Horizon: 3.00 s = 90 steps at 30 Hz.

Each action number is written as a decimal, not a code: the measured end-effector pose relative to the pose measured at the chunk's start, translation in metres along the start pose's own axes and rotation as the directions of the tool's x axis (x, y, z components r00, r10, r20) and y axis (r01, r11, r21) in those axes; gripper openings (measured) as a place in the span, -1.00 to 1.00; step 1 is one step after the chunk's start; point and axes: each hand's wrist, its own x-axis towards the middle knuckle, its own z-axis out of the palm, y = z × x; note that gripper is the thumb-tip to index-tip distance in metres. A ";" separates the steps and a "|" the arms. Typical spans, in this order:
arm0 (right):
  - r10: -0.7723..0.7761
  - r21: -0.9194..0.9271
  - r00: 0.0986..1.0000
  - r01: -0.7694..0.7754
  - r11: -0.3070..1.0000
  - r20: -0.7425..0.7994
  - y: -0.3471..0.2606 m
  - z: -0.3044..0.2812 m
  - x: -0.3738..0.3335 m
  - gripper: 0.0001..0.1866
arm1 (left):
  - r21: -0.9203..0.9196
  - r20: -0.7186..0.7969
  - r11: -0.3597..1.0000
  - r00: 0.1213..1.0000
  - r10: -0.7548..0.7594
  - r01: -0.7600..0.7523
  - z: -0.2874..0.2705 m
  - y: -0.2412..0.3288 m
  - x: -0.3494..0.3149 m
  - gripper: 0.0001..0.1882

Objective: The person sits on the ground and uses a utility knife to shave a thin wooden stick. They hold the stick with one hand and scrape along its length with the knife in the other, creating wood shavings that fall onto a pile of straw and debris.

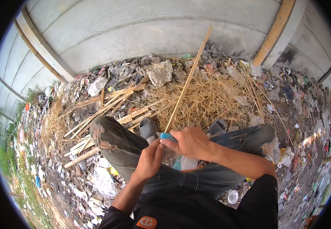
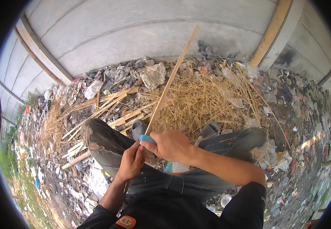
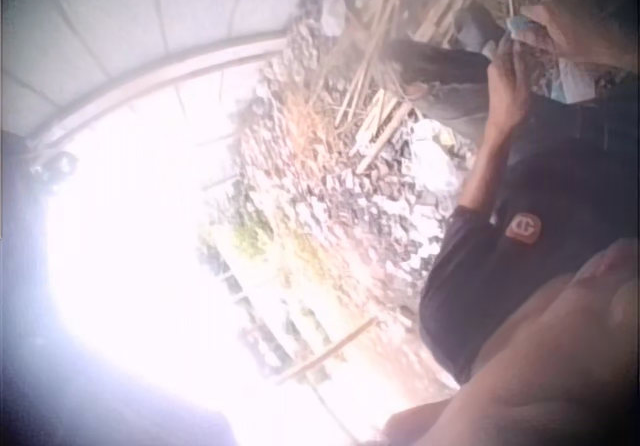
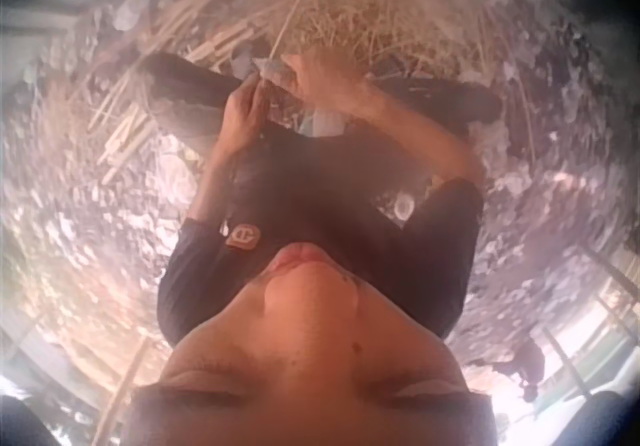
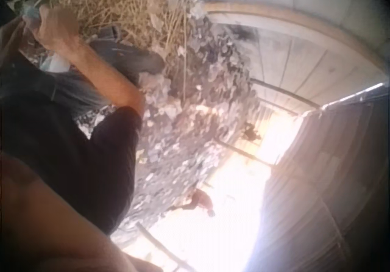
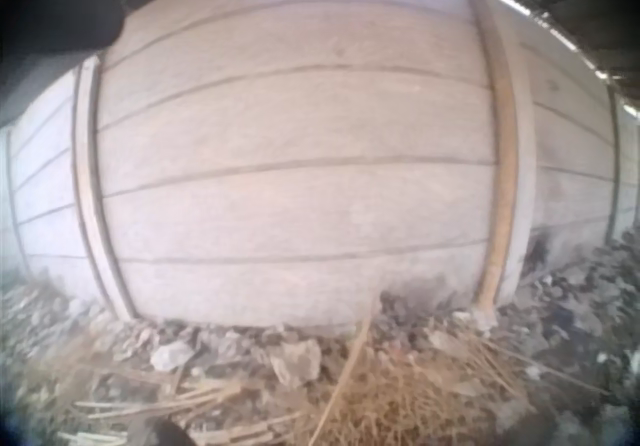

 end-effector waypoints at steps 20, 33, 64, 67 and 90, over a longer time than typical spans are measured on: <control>0.205 -0.077 0.938 -0.235 0.969 -0.279 0.054 -0.055 0.028 -0.36 | 0.086 -0.039 0.993 0.996 0.081 -0.077 -0.008 0.016 -0.001 -0.57; 0.317 0.006 0.868 -0.341 0.940 -0.383 0.080 -0.081 0.038 -0.32 | 0.034 0.069 0.999 0.998 -0.009 0.006 -0.025 -0.012 -0.029 -0.60; 0.284 -0.269 0.916 -0.361 0.893 -0.284 0.092 -0.087 0.038 -0.30 | 0.231 0.002 0.960 0.987 0.162 -0.158 -0.043 -0.024 -0.038 -0.57; 0.243 -0.214 0.889 -0.343 0.915 -0.388 0.110 -0.090 0.043 -0.31 | 0.201 0.024 0.970 0.991 0.133 -0.135 -0.044 -0.028 -0.032 -0.56; 0.340 0.143 0.775 -0.314 0.939 -0.533 0.165 -0.133 0.041 -0.38 | -0.377 0.250 0.904 0.962 -0.112 0.203 -0.060 -0.040 -0.054 -0.48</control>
